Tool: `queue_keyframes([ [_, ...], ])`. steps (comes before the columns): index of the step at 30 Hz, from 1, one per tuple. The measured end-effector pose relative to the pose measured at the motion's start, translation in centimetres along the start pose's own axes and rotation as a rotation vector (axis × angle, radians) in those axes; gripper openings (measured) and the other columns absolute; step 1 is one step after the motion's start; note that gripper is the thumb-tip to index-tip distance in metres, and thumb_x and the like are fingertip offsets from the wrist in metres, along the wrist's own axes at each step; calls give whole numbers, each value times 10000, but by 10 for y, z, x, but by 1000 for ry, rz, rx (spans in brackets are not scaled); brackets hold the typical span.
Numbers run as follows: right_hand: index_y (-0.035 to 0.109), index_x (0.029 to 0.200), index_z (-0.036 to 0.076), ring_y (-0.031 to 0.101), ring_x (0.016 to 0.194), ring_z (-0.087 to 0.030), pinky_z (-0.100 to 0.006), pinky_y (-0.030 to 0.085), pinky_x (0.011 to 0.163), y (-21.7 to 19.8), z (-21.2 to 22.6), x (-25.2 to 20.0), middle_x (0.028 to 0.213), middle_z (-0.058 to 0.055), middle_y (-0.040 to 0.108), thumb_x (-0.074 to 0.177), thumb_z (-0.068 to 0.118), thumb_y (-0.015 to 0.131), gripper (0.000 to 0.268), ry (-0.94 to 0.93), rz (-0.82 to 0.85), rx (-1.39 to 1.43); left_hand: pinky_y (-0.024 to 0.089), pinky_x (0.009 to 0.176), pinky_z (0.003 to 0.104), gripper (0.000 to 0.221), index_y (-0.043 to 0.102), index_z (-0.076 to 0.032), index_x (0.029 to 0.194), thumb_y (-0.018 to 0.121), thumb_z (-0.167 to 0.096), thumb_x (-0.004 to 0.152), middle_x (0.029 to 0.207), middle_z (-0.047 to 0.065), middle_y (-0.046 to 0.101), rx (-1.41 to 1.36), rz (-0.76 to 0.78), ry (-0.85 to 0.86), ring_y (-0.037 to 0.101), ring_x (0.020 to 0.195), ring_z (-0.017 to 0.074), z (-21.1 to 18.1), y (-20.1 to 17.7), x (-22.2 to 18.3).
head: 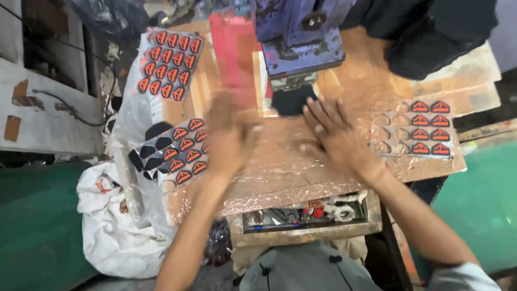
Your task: Placing heat-transfer labels onto fabric patches and using a manual press machine to bond them.
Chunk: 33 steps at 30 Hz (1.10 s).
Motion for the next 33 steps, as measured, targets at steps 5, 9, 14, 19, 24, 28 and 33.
queue_keyframes([
  [5,521,1456,-19,409,1449,-388,-549,266,1232,9,-24,27,1545,-219,481,950,541,587,758,-56,-21,-81,231,1188,639,726,443,-59,1543,644,-454,968,1619,217,341,-4,130,213,302,1472,475,-57,65,12],
  [9,555,1453,-1,444,1441,-395,-536,301,1228,-4,-32,31,1516,-243,512,965,549,610,737,-71,-49,-40,222,1223,652,730,427,-70,1554,632,-485,989,1634,200,326,-51,144,197,285,1499,460,-58,60,11],
  [14,607,1412,53,491,1396,-404,-525,331,1211,-10,-34,35,1443,-225,566,940,522,650,666,-51,-56,28,222,1212,653,752,425,-22,1548,616,-475,979,1645,149,361,34,164,229,286,1493,450,-62,63,2],
  [19,625,1392,57,484,1404,-406,-521,321,1212,-8,-32,34,1452,-226,576,925,483,675,634,-48,-85,16,231,1214,643,715,459,-37,1525,622,-471,980,1619,125,395,6,164,199,304,1499,421,-62,55,4],
  [24,618,1168,73,507,1386,-392,-519,348,1197,-52,-31,-13,1412,-187,614,887,379,746,435,43,-128,33,237,1216,634,680,478,-37,1504,625,-455,989,1606,125,422,-62,198,185,314,1502,413,-59,55,6],
  [28,615,1221,-90,626,1043,-319,-406,500,895,-71,-197,-188,1135,-240,655,909,287,843,540,859,-425,234,232,1222,632,688,478,-42,1518,632,-451,987,1609,115,419,-78,175,196,315,1493,414,-56,52,2],
  [33,669,1176,-96,641,834,-148,-256,502,733,-78,-203,-276,991,-149,718,1146,188,711,289,1006,-446,448,218,1230,623,689,472,-36,1519,629,-448,990,1616,120,413,-76,166,210,305,1503,415,-57,48,7],
])
Point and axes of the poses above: each hand's wrist, its own x-axis towards the middle knuckle, its own y-axis out of the palm, z = x × y, the point moved 10 cm from there along x, towards the middle knuckle
